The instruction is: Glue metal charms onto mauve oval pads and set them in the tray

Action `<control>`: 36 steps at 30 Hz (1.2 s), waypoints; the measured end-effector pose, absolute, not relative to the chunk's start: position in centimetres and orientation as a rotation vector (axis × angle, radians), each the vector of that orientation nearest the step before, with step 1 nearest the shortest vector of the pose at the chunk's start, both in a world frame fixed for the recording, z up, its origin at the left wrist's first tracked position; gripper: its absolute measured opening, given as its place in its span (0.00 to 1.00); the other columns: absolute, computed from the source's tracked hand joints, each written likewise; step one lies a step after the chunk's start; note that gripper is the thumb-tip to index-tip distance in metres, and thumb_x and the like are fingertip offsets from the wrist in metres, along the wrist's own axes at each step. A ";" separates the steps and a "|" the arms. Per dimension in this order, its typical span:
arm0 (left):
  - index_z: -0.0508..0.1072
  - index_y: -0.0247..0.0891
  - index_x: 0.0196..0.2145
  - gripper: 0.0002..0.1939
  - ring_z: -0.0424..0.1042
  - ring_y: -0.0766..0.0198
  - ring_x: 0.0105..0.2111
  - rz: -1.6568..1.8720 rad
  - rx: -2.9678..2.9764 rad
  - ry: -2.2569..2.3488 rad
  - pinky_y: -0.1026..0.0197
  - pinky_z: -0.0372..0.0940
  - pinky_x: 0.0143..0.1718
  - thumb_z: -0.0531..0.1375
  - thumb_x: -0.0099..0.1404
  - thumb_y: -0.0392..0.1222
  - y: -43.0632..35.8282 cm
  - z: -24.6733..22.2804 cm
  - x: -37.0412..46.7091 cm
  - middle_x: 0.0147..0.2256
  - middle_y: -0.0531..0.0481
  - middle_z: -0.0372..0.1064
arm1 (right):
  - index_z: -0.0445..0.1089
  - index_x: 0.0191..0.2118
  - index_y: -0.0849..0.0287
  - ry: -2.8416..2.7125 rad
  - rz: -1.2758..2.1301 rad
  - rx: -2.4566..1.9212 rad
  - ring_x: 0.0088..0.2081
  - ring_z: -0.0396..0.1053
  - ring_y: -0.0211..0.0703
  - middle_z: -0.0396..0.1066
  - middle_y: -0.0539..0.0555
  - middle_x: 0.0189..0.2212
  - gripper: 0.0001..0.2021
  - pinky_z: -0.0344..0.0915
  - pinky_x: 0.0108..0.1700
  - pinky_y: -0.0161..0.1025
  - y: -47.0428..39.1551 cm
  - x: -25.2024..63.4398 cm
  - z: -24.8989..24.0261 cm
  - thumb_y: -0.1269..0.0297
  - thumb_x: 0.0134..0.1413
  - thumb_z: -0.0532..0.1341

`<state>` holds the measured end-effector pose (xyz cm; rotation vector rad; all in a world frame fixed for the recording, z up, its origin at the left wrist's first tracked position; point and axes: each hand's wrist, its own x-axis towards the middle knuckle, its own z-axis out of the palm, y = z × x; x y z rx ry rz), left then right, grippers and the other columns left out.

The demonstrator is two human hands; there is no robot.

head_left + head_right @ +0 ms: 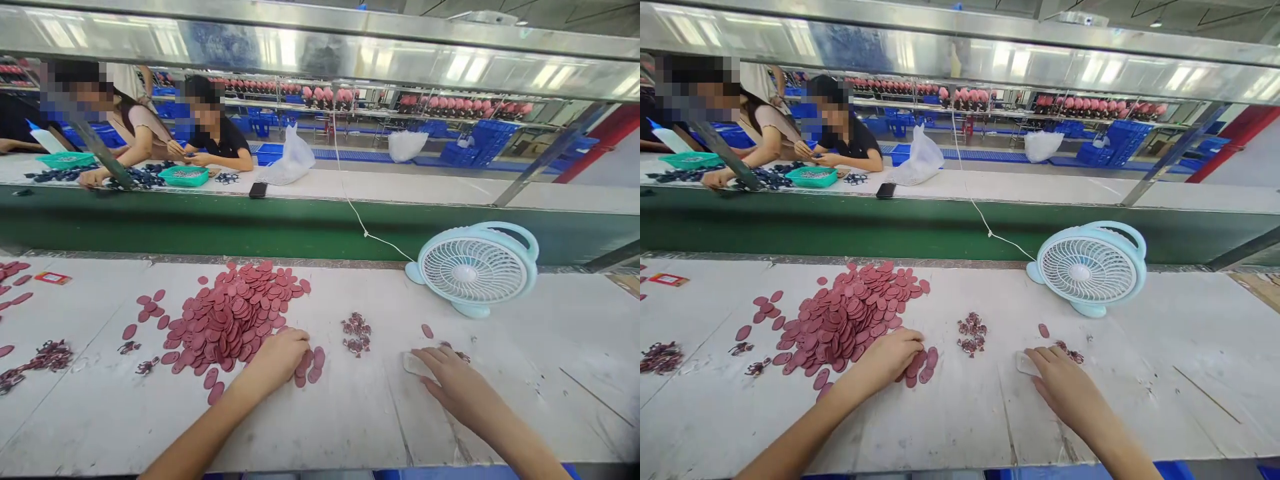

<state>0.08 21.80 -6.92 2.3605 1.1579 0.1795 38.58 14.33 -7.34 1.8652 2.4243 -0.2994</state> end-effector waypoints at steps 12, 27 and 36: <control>0.67 0.41 0.36 0.05 0.74 0.64 0.30 0.424 1.773 1.084 0.62 0.68 0.33 0.54 0.71 0.40 19.3 -5.0 -0.9 0.32 0.52 0.71 | 0.70 0.52 0.52 2.148 -1.265 3.148 0.42 0.72 0.51 0.75 0.56 0.45 0.23 0.70 0.43 0.45 10.5 35.5 -4.8 0.48 0.54 0.68; 0.77 0.36 0.30 0.14 0.60 0.74 0.17 0.765 0.355 0.912 0.67 0.65 0.20 0.75 0.52 0.45 8.9 -10.5 6.0 0.23 0.56 0.69 | 0.69 0.36 0.54 0.533 -3.776 2.293 0.14 0.45 0.27 0.54 0.40 0.15 0.22 0.53 0.15 0.27 7.4 19.7 -7.1 0.37 0.54 0.63; 0.82 0.33 0.45 0.16 0.73 0.66 0.26 0.711 0.301 0.678 0.64 0.66 0.31 0.68 0.62 0.45 8.5 -10.3 4.3 0.26 0.45 0.77 | 0.68 0.40 0.51 0.558 -3.665 2.419 0.17 0.62 0.31 0.67 0.44 0.24 0.23 0.63 0.20 0.32 7.9 17.4 -6.2 0.38 0.49 0.68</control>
